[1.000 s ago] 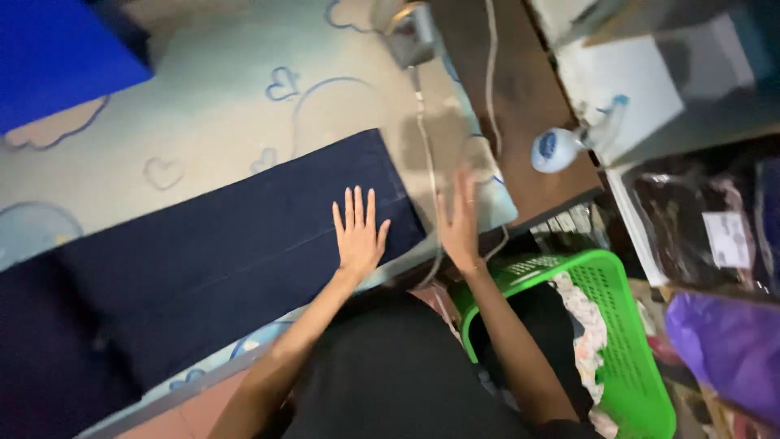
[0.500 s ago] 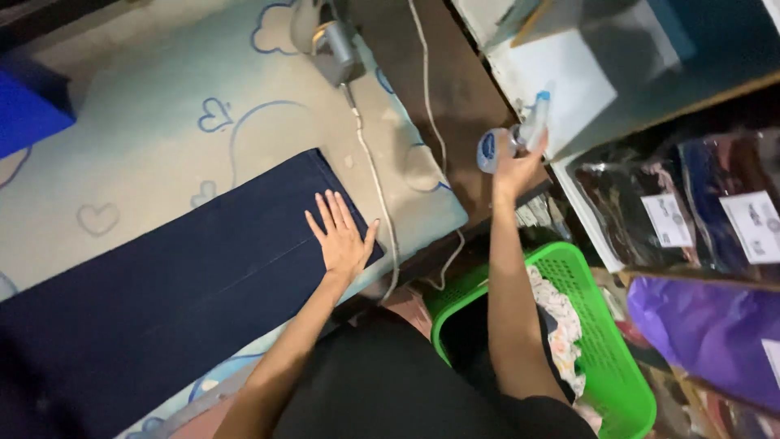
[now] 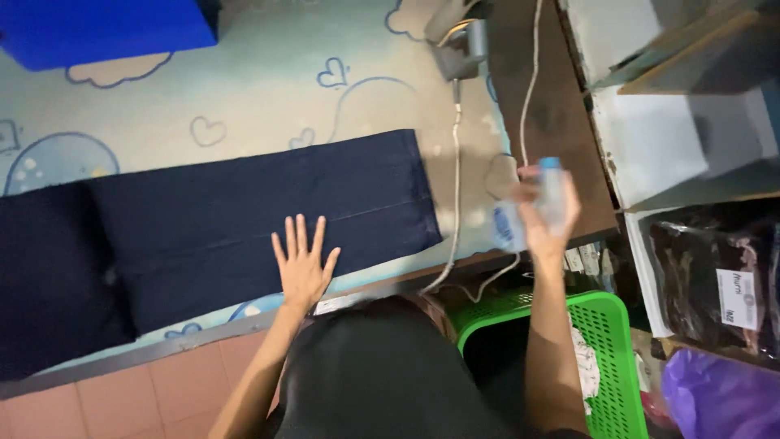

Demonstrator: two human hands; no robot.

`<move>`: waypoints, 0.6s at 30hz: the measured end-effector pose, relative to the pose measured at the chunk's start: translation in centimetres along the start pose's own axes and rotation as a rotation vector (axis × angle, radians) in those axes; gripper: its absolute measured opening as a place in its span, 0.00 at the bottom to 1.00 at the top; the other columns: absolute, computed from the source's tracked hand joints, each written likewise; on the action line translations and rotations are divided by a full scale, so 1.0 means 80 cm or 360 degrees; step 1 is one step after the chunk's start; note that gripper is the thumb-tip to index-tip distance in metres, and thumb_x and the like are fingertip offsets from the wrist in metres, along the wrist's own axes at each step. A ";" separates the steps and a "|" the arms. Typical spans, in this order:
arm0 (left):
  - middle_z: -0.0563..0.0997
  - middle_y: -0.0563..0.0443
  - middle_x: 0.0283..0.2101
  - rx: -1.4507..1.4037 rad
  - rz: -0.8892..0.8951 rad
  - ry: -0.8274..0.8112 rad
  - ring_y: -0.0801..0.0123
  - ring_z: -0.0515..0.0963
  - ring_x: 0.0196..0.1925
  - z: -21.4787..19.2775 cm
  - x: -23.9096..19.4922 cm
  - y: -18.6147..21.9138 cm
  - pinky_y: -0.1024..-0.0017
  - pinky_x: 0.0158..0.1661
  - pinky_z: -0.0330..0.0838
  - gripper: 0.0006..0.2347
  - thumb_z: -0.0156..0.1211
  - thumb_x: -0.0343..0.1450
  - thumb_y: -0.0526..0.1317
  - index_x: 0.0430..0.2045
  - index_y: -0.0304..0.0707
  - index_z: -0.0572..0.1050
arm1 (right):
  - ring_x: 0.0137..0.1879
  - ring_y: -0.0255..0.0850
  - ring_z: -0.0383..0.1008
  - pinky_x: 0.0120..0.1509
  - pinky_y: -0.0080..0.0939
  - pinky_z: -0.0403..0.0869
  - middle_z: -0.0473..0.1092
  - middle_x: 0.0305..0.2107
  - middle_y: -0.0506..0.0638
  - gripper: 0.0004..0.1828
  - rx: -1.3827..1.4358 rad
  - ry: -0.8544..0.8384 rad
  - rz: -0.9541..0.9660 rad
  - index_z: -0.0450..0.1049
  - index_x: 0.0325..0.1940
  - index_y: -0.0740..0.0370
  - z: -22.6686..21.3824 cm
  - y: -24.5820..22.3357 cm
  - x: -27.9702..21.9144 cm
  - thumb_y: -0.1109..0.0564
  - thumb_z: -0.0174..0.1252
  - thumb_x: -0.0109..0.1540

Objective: The person takes a pair of jeans from a basket, lays them on an ironing board, sprays them with water, irons them thoroughly, and then folds them neatly.

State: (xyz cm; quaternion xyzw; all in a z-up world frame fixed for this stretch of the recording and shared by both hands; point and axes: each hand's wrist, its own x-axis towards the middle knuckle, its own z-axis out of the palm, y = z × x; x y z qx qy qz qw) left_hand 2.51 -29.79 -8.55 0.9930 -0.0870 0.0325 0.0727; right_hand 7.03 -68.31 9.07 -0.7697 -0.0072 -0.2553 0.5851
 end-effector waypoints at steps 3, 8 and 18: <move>0.54 0.36 0.77 -0.0039 -0.0211 0.0116 0.46 0.47 0.80 0.004 -0.035 -0.031 0.38 0.72 0.33 0.32 0.36 0.76 0.65 0.75 0.55 0.55 | 0.22 0.41 0.76 0.28 0.36 0.74 0.74 0.25 0.56 0.13 0.0097 -0.0261 0.0577 0.78 0.42 0.68 0.061 -0.019 -0.021 0.65 0.57 0.54; 0.58 0.32 0.75 0.0042 -0.0353 0.0289 0.41 0.50 0.78 0.000 -0.089 -0.081 0.38 0.71 0.36 0.32 0.39 0.76 0.64 0.73 0.50 0.60 | 0.14 0.41 0.70 0.17 0.37 0.66 0.68 0.19 0.53 0.10 0.0174 -0.0317 0.1070 0.76 0.41 0.68 0.151 0.054 -0.101 0.59 0.58 0.59; 0.54 0.34 0.75 -0.0207 0.0015 0.0115 0.47 0.50 0.78 -0.014 -0.170 -0.148 0.49 0.73 0.41 0.30 0.43 0.76 0.57 0.74 0.45 0.53 | 0.16 0.43 0.72 0.16 0.37 0.74 0.75 0.25 0.61 0.19 -0.0090 -0.0219 0.1237 0.77 0.53 0.67 0.216 0.041 -0.168 0.59 0.64 0.58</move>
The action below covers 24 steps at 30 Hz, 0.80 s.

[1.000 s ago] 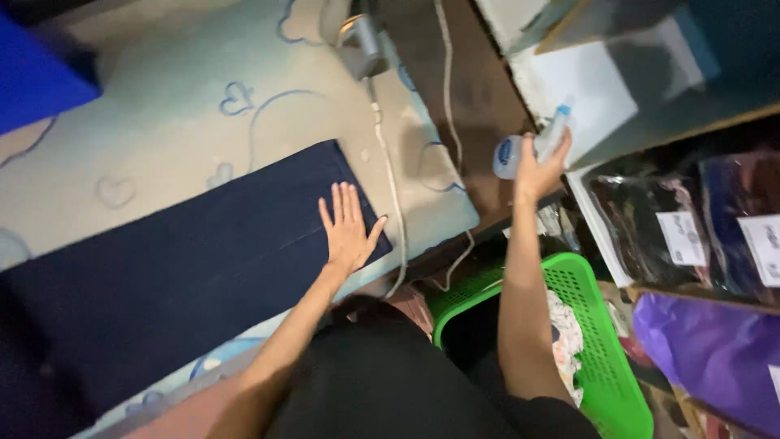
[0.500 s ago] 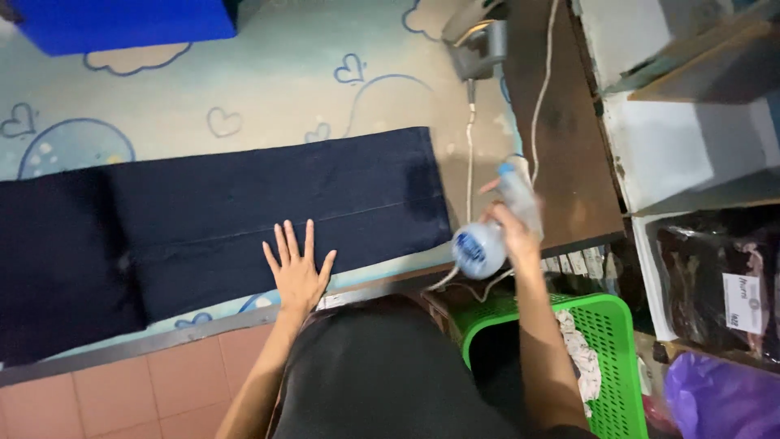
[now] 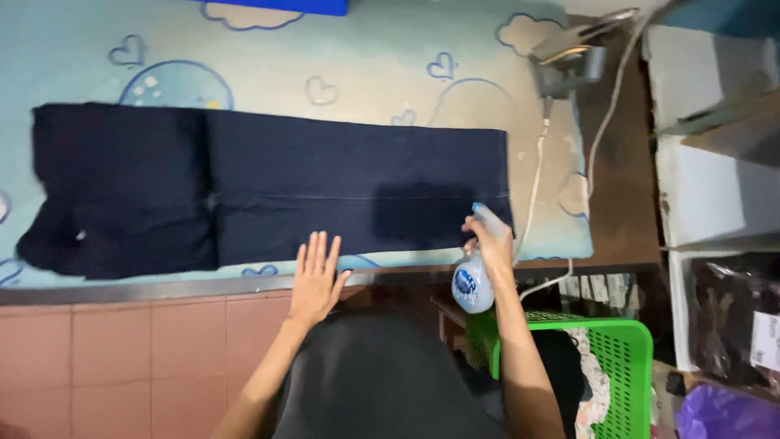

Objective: The person takes a pair of jeans from a basket, lays them on an ironing board, sprays them with water, irons them thoroughly, and then folds them neatly.

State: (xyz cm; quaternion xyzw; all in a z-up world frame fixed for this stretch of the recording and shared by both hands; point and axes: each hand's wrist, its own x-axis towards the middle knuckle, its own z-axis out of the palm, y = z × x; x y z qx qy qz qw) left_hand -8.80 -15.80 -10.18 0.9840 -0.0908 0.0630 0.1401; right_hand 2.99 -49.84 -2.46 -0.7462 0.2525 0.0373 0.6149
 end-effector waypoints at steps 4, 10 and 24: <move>0.54 0.37 0.76 0.0013 0.0076 -0.0105 0.51 0.51 0.78 -0.005 -0.019 -0.018 0.53 0.74 0.42 0.31 0.44 0.76 0.56 0.74 0.44 0.52 | 0.16 0.43 0.74 0.13 0.38 0.73 0.76 0.23 0.59 0.15 -0.0181 -0.0156 -0.0167 0.78 0.48 0.69 0.059 0.012 0.006 0.58 0.64 0.60; 0.54 0.36 0.75 0.0145 -0.0117 0.0020 0.50 0.49 0.79 -0.019 -0.053 -0.052 0.53 0.74 0.40 0.30 0.41 0.77 0.56 0.73 0.39 0.54 | 0.14 0.42 0.73 0.16 0.40 0.73 0.74 0.15 0.56 0.09 -0.0286 -0.0346 -0.0215 0.80 0.27 0.66 0.186 -0.032 -0.072 0.57 0.67 0.57; 0.58 0.41 0.75 0.0218 -0.0371 0.0180 0.57 0.53 0.78 -0.020 -0.100 -0.104 0.38 0.71 0.41 0.30 0.46 0.75 0.53 0.72 0.37 0.55 | 0.19 0.39 0.77 0.26 0.37 0.74 0.71 0.09 0.49 0.19 -0.0797 -0.1084 -0.0338 0.77 0.17 0.56 0.378 -0.057 -0.158 0.43 0.65 0.57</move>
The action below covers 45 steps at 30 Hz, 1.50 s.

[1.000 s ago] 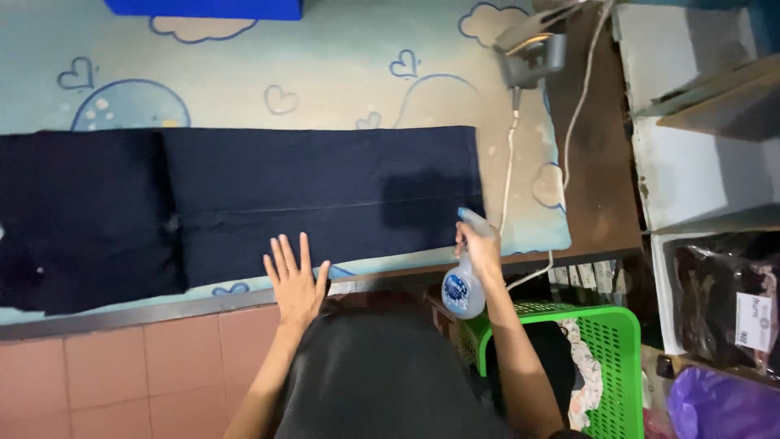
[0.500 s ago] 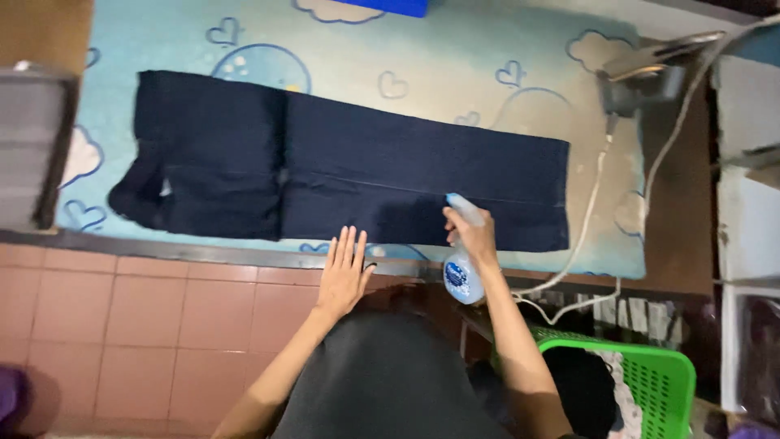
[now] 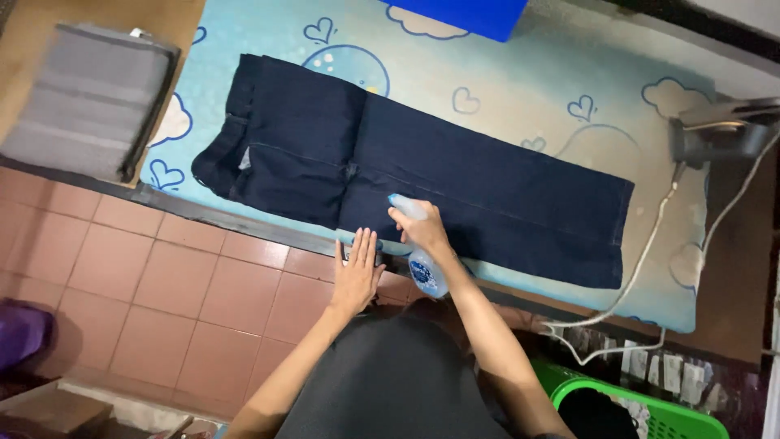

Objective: The person takes a pair of jeans from a basket, lays them on an ironing board, sprays them with water, irons them thoroughly, and then folds them neatly.

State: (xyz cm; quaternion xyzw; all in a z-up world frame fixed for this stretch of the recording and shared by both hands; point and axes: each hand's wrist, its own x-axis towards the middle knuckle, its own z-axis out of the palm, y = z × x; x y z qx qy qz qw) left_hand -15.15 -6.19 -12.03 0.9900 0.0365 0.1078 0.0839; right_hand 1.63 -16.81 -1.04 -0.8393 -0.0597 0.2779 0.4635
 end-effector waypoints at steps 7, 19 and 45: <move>0.60 0.40 0.74 0.0017 -0.0031 -0.0100 0.56 0.53 0.78 -0.004 0.011 0.009 0.34 0.70 0.39 0.29 0.44 0.76 0.53 0.70 0.36 0.57 | 0.18 0.39 0.75 0.26 0.35 0.73 0.70 0.08 0.52 0.19 0.0093 0.0187 0.0125 0.76 0.18 0.57 -0.038 0.027 -0.019 0.44 0.67 0.56; 0.62 0.28 0.70 -0.0551 0.0405 0.0123 0.41 0.56 0.76 0.022 0.156 0.153 0.43 0.69 0.50 0.19 0.54 0.75 0.42 0.61 0.34 0.70 | 0.15 0.43 0.73 0.19 0.43 0.76 0.71 0.14 0.55 0.14 0.0727 0.1348 0.0683 0.75 0.22 0.65 -0.242 0.262 -0.131 0.56 0.62 0.60; 0.49 0.39 0.78 -0.0188 0.0724 -0.0462 0.49 0.41 0.80 0.098 0.232 0.508 0.32 0.70 0.24 0.36 0.36 0.74 0.68 0.75 0.51 0.50 | 0.58 0.35 0.75 0.67 0.45 0.69 0.77 0.52 0.47 0.18 0.0323 0.2536 -0.0429 0.78 0.58 0.55 -0.681 0.435 -0.196 0.65 0.61 0.64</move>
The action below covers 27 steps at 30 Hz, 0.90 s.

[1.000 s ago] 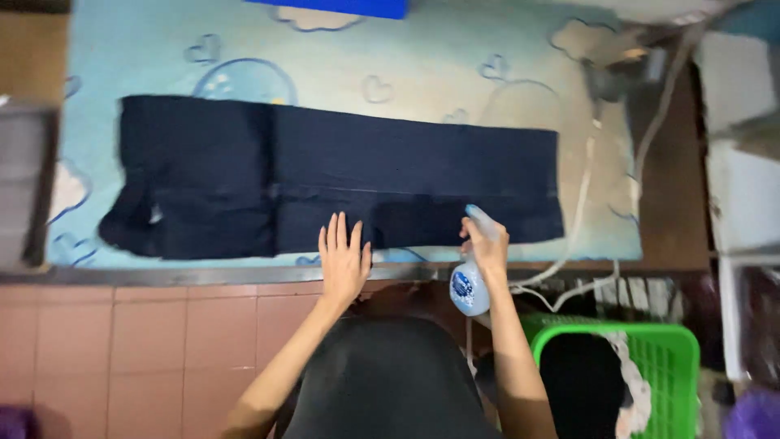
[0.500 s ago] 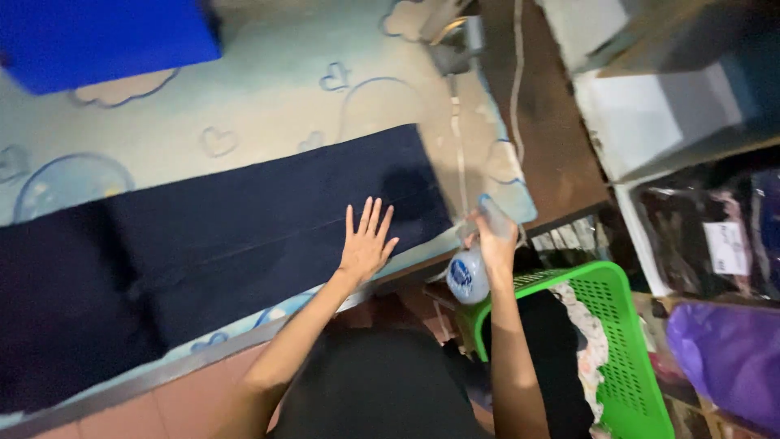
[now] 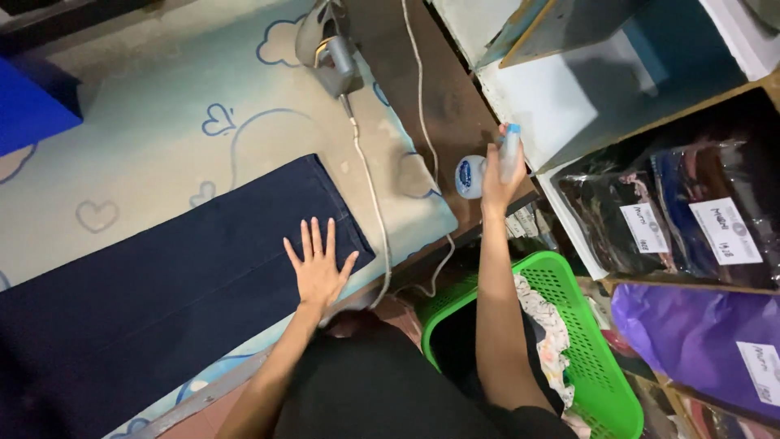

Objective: The person takes a pair of jeans from a basket, lays them on an ironing board, sprays them with water, irons them thoroughly, and then folds them neatly.

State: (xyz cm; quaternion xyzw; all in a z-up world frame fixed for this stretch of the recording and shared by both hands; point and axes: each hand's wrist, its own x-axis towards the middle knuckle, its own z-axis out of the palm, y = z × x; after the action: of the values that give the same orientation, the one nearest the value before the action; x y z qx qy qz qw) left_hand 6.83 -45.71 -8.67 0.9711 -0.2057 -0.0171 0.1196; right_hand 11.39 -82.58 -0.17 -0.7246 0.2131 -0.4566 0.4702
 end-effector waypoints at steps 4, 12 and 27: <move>0.46 0.40 0.78 -0.0001 -0.0012 -0.0006 0.49 0.39 0.80 -0.003 0.004 0.003 0.32 0.70 0.25 0.37 0.35 0.73 0.70 0.76 0.52 0.48 | 0.59 0.46 0.76 0.65 0.54 0.70 0.76 0.52 0.54 0.17 -0.0151 -0.0001 0.0053 0.76 0.59 0.57 0.010 0.006 -0.003 0.61 0.62 0.65; 0.45 0.41 0.78 0.0006 -0.0001 -0.0026 0.50 0.37 0.80 -0.004 0.004 0.002 0.33 0.70 0.23 0.38 0.36 0.72 0.70 0.76 0.51 0.47 | 0.78 0.59 0.51 0.80 0.61 0.59 0.51 0.72 0.67 0.43 -0.0026 -0.0051 0.0458 0.54 0.77 0.64 0.016 -0.011 -0.024 0.56 0.70 0.65; 0.70 0.43 0.68 -0.0441 -0.0222 0.0618 0.51 0.61 0.74 0.004 -0.025 -0.097 0.41 0.69 0.46 0.22 0.64 0.69 0.43 0.60 0.52 0.73 | 0.72 0.62 0.61 0.76 0.58 0.63 0.61 0.65 0.68 0.43 0.0128 -0.0517 -0.0019 0.59 0.74 0.62 0.310 0.090 -0.092 0.62 0.73 0.59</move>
State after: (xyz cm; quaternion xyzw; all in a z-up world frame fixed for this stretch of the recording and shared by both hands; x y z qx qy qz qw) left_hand 8.03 -38.07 -10.88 0.9424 -0.1071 0.1336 0.2874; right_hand 30.02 -68.46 -13.38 -0.7707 0.1115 -0.3444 0.5244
